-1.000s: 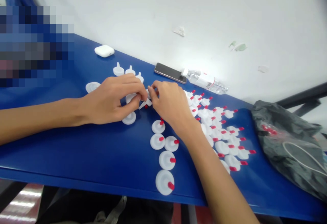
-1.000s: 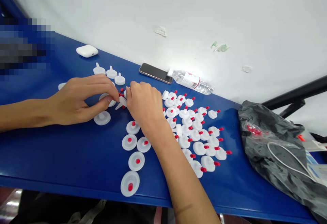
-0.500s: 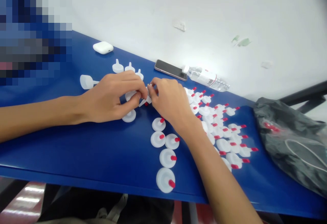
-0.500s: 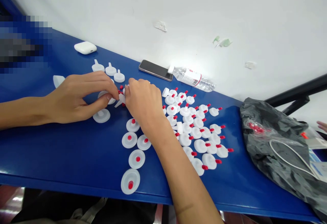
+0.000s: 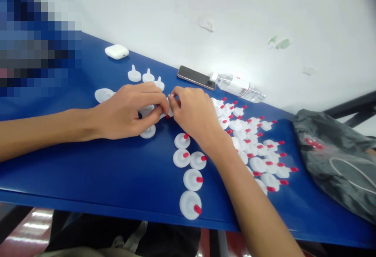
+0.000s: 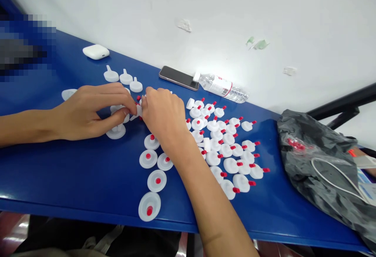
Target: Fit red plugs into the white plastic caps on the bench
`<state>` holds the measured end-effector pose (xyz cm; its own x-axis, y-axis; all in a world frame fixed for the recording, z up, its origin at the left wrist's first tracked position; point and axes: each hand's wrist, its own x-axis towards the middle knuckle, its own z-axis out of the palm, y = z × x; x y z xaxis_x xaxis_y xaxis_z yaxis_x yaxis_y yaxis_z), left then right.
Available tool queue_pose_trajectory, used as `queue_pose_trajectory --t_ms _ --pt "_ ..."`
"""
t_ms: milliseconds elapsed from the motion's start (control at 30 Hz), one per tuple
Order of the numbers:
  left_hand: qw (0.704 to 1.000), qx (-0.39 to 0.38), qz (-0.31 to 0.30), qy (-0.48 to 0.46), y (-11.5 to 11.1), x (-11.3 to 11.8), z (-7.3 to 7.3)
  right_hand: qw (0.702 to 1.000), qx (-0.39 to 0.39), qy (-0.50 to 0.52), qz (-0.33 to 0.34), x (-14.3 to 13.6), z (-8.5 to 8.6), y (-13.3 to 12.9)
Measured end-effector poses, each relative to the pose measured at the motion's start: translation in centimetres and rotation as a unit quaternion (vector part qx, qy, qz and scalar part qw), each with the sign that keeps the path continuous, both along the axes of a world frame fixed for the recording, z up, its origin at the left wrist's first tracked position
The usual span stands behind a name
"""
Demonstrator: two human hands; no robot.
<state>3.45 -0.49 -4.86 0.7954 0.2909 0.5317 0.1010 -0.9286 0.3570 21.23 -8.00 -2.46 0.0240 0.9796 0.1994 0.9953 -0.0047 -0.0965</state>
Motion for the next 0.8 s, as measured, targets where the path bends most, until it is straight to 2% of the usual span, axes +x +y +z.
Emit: queue_pose_trajectory --t_ms 233,400,667,733,800 --pt "1.0 0.02 0.013 0.01 -0.1 0.2 0.0 1.0 0.019 0.002 0.003 0.2 0.0 0.1" --pt "0.996 -0.022 0.078 -0.047 -0.3 0.1 0.3 0.996 0.081 0.03 -0.004 0.3 0.5 0.0" --pt "0.99 0.047 0.133 -0.032 0.3 0.3 0.5 0.981 0.133 0.129 0.054 0.0 0.8 -0.4" --pt "0.989 0.06 0.131 -0.03 0.6 0.3 0.3 0.977 0.132 0.159 0.052 0.0 0.7 -0.3" --pt "0.99 0.06 0.124 -0.021 0.9 0.2 0.1 0.982 0.113 0.148 0.037 0.0 0.5 -0.2"
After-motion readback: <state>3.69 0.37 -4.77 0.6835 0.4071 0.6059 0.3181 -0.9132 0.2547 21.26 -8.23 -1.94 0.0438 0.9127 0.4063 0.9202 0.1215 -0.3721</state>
